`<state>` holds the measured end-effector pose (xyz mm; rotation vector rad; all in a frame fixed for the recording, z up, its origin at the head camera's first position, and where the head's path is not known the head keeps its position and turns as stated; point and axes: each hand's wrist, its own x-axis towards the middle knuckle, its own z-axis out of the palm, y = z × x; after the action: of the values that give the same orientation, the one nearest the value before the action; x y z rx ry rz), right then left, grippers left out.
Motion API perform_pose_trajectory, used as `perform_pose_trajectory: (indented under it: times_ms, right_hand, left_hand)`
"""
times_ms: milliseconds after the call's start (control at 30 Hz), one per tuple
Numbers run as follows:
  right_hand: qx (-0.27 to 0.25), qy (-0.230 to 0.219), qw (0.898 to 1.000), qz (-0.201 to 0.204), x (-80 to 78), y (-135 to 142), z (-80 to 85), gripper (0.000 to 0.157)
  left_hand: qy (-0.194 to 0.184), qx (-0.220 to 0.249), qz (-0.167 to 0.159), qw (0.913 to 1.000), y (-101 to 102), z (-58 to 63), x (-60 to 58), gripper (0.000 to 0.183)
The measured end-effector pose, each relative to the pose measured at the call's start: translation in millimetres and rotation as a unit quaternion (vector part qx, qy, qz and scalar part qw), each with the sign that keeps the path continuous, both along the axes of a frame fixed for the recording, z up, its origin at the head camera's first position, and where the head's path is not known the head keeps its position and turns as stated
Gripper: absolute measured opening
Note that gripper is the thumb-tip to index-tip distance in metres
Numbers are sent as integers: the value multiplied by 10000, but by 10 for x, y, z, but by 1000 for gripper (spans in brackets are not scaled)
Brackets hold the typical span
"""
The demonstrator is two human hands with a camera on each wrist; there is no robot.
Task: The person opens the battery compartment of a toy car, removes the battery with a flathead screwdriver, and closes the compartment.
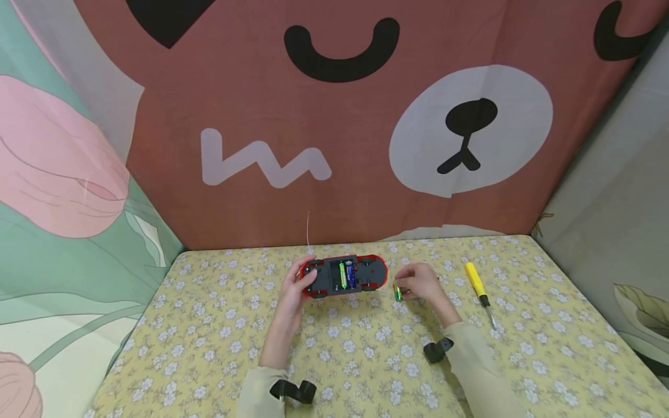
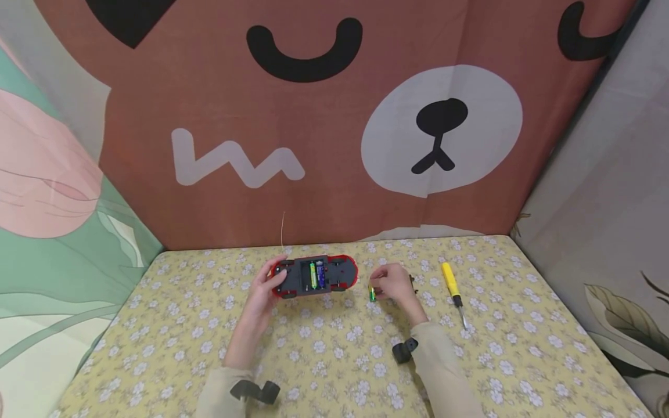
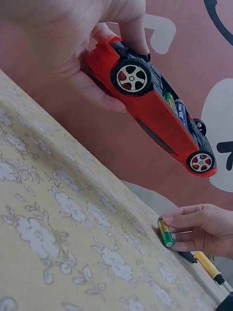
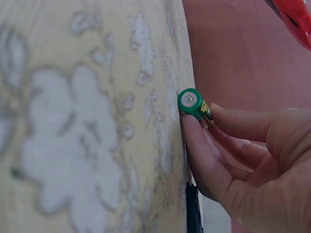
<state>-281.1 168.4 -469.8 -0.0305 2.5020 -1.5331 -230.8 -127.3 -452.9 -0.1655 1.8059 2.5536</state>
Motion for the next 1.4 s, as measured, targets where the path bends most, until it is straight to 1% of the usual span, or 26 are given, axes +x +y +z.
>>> perform_pose_trajectory:
  times_ms: [267, 400, 533, 633, 767, 867, 1000, 1133, 1267, 1400]
  right_hand:
    - [425, 134, 9990, 80, -18, 11, -2, 8]
    - [609, 247, 9977, 176, -37, 18, -18, 6]
    - [620, 345, 9973, 197, -47, 32, -14, 8]
    - [624, 537, 9966, 63, -42, 69, 34, 13]
    - [631, 825, 9945, -146, -31, 130, 151, 19]
    - [479, 953, 9941, -183, -30, 146, 266, 22]
    - [289, 1312, 9908, -175, -17, 121, 465, 24]
    - [191, 1793, 9836, -71, 27, 72, 672, 23]
    - [117, 2207, 9752, 71, 86, 3, 835, 17]
    - [172, 2531, 9673, 38, 159, -91, 966, 13]
  left_hand:
    - [-39, -7, 4, 10000, 10, 0, -8, 41]
    - [-30, -79, 4, 10000, 6, -8, -4, 44]
    - [-52, -186, 4, 9998, -5, -7, 6, 46]
    - [-67, -192, -4, 9998, -5, -12, 5, 47]
    - [-11, -134, -65, 9999, 8, -23, 3, 47]
    - [4, -128, -74, 9999, 13, -36, 0, 46]
    - [-34, -174, -46, 9998, 8, -53, -7, 47]
    - [-30, -230, -41, 9997, 5, -52, -2, 48]
    - [-40, -192, -22, 9998, 22, -37, 4, 47]
    - [-49, -161, -24, 9999, 40, -25, 10, 45]
